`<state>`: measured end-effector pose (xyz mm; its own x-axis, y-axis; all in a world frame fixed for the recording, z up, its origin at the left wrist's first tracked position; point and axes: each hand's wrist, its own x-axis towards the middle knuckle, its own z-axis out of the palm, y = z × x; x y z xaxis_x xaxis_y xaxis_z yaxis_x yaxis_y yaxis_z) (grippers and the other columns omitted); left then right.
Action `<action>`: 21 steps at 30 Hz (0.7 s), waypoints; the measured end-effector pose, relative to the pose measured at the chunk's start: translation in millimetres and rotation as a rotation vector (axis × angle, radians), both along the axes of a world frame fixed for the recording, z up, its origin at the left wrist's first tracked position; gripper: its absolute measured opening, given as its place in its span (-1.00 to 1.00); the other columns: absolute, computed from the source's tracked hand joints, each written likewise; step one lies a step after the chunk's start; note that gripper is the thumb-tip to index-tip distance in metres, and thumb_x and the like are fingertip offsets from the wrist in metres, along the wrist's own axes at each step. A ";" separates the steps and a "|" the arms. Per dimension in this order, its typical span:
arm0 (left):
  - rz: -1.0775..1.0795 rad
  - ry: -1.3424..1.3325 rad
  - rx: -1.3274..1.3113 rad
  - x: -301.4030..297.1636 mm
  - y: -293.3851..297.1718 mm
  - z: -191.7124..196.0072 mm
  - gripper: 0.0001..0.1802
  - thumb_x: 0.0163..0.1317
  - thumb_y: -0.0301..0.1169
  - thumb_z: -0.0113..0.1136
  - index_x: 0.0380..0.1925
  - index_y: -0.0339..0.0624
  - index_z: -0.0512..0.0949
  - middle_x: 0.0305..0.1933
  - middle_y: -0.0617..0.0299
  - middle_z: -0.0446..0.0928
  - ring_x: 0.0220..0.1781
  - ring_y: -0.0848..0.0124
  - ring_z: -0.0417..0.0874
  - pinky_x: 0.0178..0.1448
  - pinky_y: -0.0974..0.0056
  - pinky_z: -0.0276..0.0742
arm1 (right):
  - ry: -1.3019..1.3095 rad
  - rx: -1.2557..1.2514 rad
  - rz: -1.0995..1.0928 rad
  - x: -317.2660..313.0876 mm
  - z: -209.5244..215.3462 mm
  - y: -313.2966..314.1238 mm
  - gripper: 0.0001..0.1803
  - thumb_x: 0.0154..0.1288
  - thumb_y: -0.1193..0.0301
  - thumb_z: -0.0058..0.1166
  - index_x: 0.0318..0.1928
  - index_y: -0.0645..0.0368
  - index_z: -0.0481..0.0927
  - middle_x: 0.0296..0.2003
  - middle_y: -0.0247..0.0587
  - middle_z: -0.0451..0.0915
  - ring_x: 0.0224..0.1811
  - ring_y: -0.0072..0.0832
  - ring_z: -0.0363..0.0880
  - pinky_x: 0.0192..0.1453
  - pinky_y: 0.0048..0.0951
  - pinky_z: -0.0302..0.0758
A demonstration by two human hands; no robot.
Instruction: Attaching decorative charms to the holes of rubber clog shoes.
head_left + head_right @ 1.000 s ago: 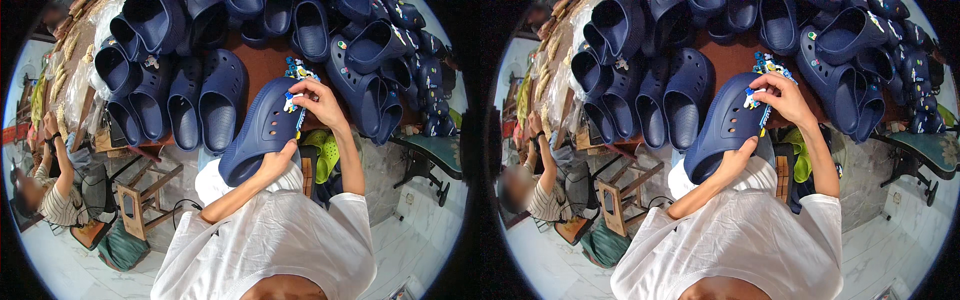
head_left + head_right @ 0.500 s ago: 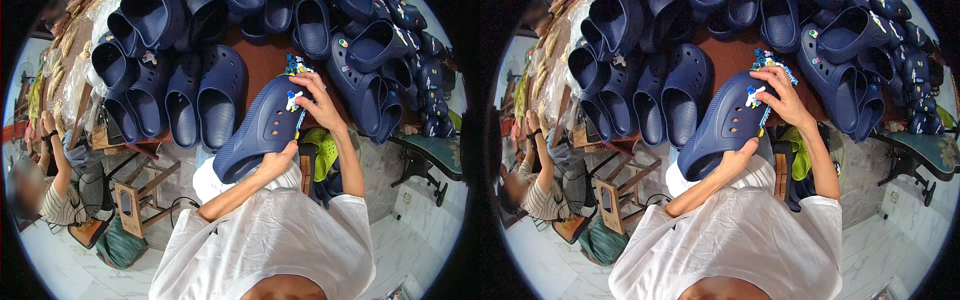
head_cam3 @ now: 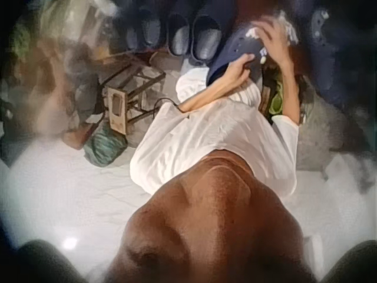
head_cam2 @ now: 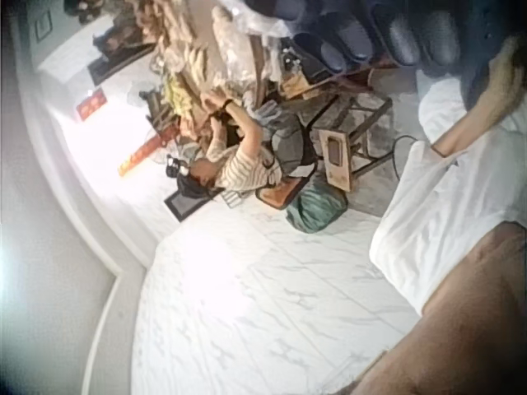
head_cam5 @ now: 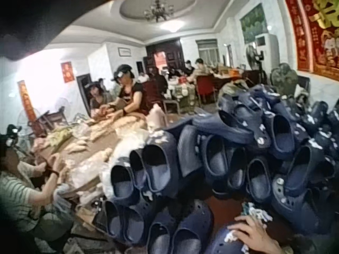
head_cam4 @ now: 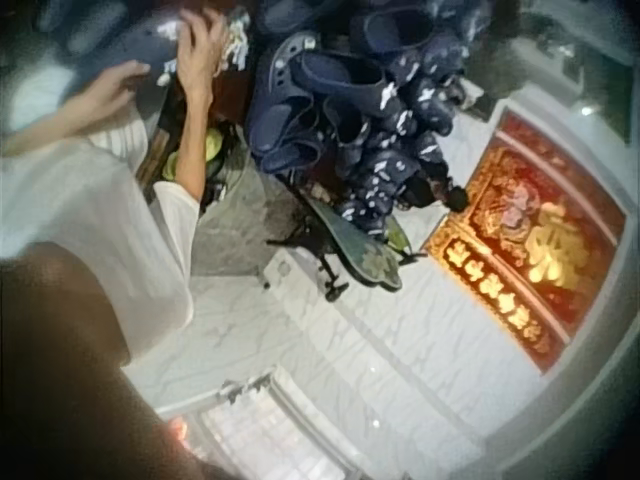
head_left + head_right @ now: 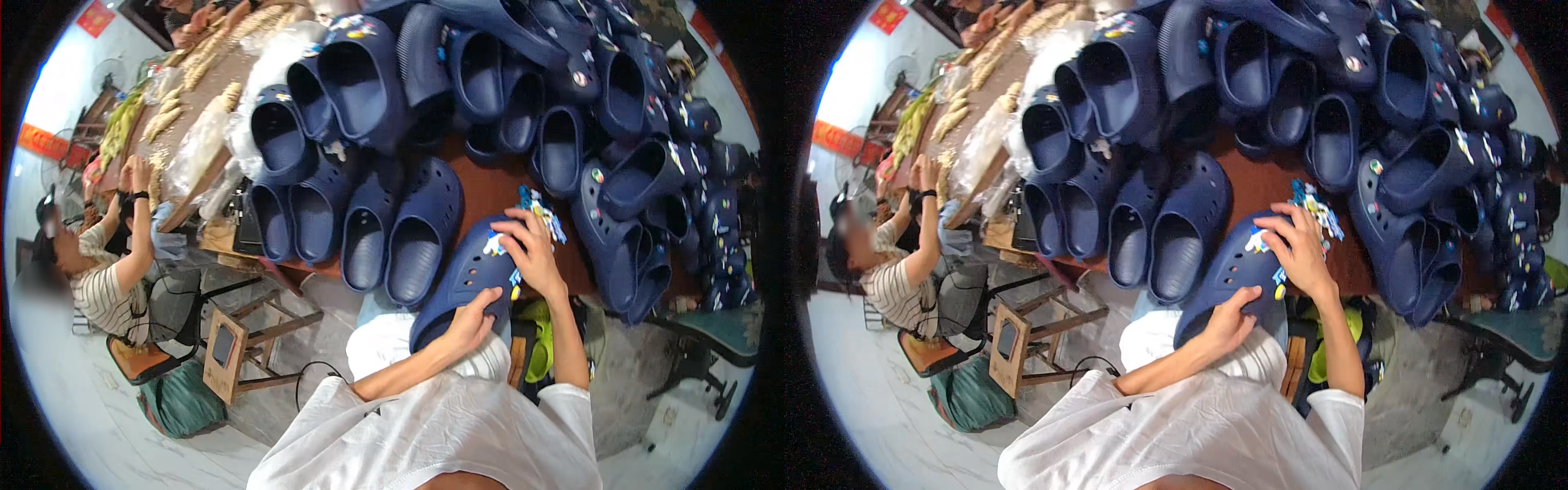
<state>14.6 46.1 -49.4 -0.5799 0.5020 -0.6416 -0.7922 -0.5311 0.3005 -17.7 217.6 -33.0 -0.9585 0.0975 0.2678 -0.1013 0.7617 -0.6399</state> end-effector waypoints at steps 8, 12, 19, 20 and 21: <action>0.075 0.013 0.128 -16.6 -2.7 -23.1 -0.52 0.29 -0.30 0.31 0.17 -0.12 0.43 0.13 0.31 0.53 0.13 0.46 0.55 0.24 0.30 0.46 | 0.017 0.021 0.030 -12.1 -2.8 -13.6 -0.73 0.23 0.31 0.23 -0.07 0.05 0.70 0.06 -0.08 0.51 0.17 -0.11 0.43 0.28 -0.15 0.29; 0.008 0.052 0.018 -16.7 -1.5 -23.3 -0.42 0.33 -0.04 0.21 0.21 -0.13 0.43 0.23 0.30 0.50 0.17 0.46 0.52 0.29 0.28 0.36 | -0.011 -0.007 0.025 -15.8 -11.2 -11.8 -0.74 0.26 0.30 0.20 -0.08 0.08 0.69 0.04 -0.08 0.53 0.14 -0.12 0.45 0.26 -0.17 0.29; 0.093 0.045 0.092 -12.9 -3.3 -28.9 -0.41 0.41 -0.06 0.01 0.27 -0.23 0.33 0.29 0.20 0.47 0.24 0.35 0.50 0.36 0.24 0.32 | -0.007 -0.071 0.063 -24.0 -12.0 -10.1 -0.75 0.28 0.35 0.17 -0.06 0.14 0.67 0.03 -0.06 0.54 0.11 -0.12 0.49 0.22 -0.20 0.37; 0.121 0.026 0.074 -11.0 -2.2 -30.1 -0.44 0.39 -0.08 0.05 0.23 -0.23 0.36 0.24 0.18 0.49 0.22 0.34 0.50 0.34 0.21 0.34 | 0.016 -0.111 0.065 -23.5 -11.3 -9.0 -0.76 0.31 0.39 0.13 -0.06 0.18 0.66 0.01 -0.05 0.55 0.10 -0.12 0.50 0.21 -0.22 0.38; 0.132 0.025 0.075 -9.7 -0.7 -32.1 -0.42 0.40 -0.08 0.04 0.25 -0.25 0.34 0.26 0.16 0.48 0.25 0.32 0.50 0.38 0.19 0.32 | 0.050 -0.159 0.026 -22.0 -16.4 -2.3 -0.78 0.34 0.43 0.07 -0.06 0.22 0.64 0.00 -0.04 0.55 0.10 -0.13 0.51 0.21 -0.25 0.39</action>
<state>4.9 45.4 -81.4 -0.6592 0.4662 -0.5900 -0.7068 -0.6519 0.2747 -39.7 215.3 -49.5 -0.9470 0.1181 0.2986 -0.1544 0.6479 -0.7459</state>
